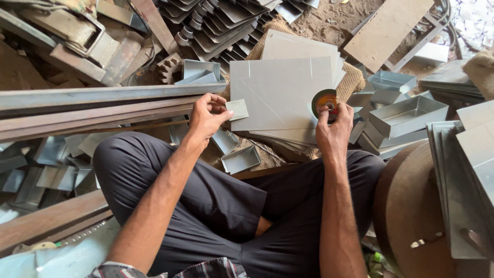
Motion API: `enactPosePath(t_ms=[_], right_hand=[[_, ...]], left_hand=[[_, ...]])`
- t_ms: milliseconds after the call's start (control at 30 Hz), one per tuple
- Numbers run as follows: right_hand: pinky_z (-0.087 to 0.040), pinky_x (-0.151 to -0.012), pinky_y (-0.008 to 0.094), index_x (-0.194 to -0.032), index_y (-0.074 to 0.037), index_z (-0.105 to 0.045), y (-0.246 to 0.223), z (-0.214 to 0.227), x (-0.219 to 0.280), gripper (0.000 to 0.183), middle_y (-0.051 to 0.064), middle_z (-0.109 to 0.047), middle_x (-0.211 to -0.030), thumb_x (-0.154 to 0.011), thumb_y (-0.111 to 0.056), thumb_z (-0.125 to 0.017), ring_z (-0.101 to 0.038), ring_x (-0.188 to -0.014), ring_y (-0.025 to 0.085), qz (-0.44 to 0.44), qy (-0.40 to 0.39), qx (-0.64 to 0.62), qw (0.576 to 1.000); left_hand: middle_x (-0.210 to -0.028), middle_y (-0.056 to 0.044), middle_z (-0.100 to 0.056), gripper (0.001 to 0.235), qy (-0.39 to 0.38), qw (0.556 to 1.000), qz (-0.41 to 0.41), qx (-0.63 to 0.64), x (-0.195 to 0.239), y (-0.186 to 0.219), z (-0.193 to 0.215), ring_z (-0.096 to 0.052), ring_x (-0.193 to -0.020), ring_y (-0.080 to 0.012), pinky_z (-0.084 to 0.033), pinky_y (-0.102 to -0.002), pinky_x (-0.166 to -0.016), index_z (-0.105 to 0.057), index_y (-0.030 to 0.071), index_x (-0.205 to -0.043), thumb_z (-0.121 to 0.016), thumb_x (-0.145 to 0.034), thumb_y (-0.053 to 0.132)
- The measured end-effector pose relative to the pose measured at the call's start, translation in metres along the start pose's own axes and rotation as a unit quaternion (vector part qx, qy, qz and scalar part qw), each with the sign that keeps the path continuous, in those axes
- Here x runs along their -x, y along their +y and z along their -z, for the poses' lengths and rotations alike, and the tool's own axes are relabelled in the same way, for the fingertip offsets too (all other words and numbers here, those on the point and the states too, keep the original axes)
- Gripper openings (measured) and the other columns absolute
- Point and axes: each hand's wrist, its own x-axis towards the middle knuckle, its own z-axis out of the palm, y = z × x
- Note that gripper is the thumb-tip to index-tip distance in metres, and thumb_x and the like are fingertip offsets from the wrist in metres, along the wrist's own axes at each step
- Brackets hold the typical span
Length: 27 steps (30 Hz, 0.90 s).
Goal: The person rubs a small handheld sanding block against the edges and surfaces of rectangular metal plates.
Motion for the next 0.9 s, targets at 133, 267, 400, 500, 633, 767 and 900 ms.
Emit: enactPosePath(t_ms=[133, 267, 400, 500, 633, 767, 900], right_hand=[[-0.053, -0.087, 0.044, -0.114, 0.003, -0.063, 0.010, 0.003, -0.005, 0.023, 0.017, -0.058, -0.117, -0.101, -0.016, -0.064, -0.064, -0.099, 0.030, 0.029, 0.004, -0.016, 0.999], [-0.051, -0.084, 0.045, -0.110, 0.006, -0.062, 0.009, 0.000, 0.001, 0.023, 0.020, -0.057, -0.118, -0.103, -0.016, -0.065, -0.062, -0.099, 0.033, 0.024, 0.001, -0.007, 1.000], [-0.050, -0.088, 0.046, -0.110, 0.007, -0.062, 0.011, -0.002, 0.001, 0.026, 0.021, -0.057, -0.117, -0.106, -0.018, -0.066, -0.061, -0.102, 0.034, 0.044, -0.001, 0.009, 0.999], [-0.049, -0.087, 0.047, -0.114, 0.007, -0.063, 0.010, -0.005, 0.002, 0.028, 0.021, -0.057, -0.117, -0.103, -0.019, -0.068, -0.061, -0.101, 0.035, 0.040, 0.006, 0.022, 0.999], [-0.049, -0.088, 0.048, -0.111, 0.006, -0.063, 0.008, -0.004, 0.003, 0.026, 0.020, -0.057, -0.119, -0.105, -0.019, -0.066, -0.062, -0.104, 0.034, 0.032, 0.000, 0.025, 0.999], [-0.050, -0.087, 0.047, -0.108, 0.006, -0.063, 0.006, -0.002, 0.002, 0.025, 0.020, -0.056, -0.118, -0.106, -0.019, -0.065, -0.062, -0.102, 0.033, 0.026, -0.010, 0.024, 0.999], [-0.050, -0.086, 0.046, -0.106, 0.007, -0.060, 0.009, -0.003, 0.001, 0.026, 0.020, -0.057, -0.111, -0.105, -0.019, -0.066, -0.062, -0.099, 0.034, 0.003, -0.007, 0.040, 0.999]], left_hand=[[-0.092, -0.006, -0.072, 0.035, -0.010, 0.991, -0.133, -0.024, -0.005, -0.015, -0.008, -0.069, -0.083, -0.0120, -0.059, -0.028, -0.072, -0.073, 0.003, -0.105, -0.085, -0.072, 0.000], [-0.085, -0.005, -0.072, 0.041, 0.019, 0.999, -0.031, -0.016, -0.002, -0.010, -0.007, -0.068, -0.078, -0.0121, -0.058, -0.029, -0.066, -0.067, 0.006, -0.105, -0.087, -0.069, 0.003], [-0.082, -0.004, -0.073, 0.028, 0.034, 0.999, -0.005, -0.032, -0.001, -0.007, -0.010, -0.070, -0.072, -0.0129, -0.058, -0.029, -0.062, -0.070, 0.006, -0.095, -0.088, -0.074, 0.012], [-0.080, -0.004, -0.075, 0.023, 0.036, 0.997, -0.020, -0.071, -0.002, -0.007, -0.011, -0.070, -0.070, -0.0115, -0.057, -0.027, -0.061, -0.074, 0.005, -0.089, -0.088, -0.073, 0.013], [-0.077, -0.005, -0.076, 0.021, 0.018, 0.998, -0.008, -0.055, 0.001, -0.008, -0.008, -0.070, -0.067, -0.0113, -0.056, -0.027, -0.058, -0.075, 0.004, -0.087, -0.088, -0.072, 0.011], [-0.077, -0.005, -0.076, 0.022, -0.006, 0.999, -0.003, -0.039, 0.003, -0.005, -0.005, -0.071, -0.065, -0.0111, -0.057, -0.027, -0.057, -0.074, 0.004, -0.088, -0.088, -0.072, 0.009], [-0.074, -0.006, -0.076, 0.022, -0.016, 0.998, 0.008, -0.064, 0.006, 0.002, -0.004, -0.070, -0.061, -0.0115, -0.056, -0.026, -0.054, -0.072, 0.003, -0.088, -0.088, -0.073, 0.008]])
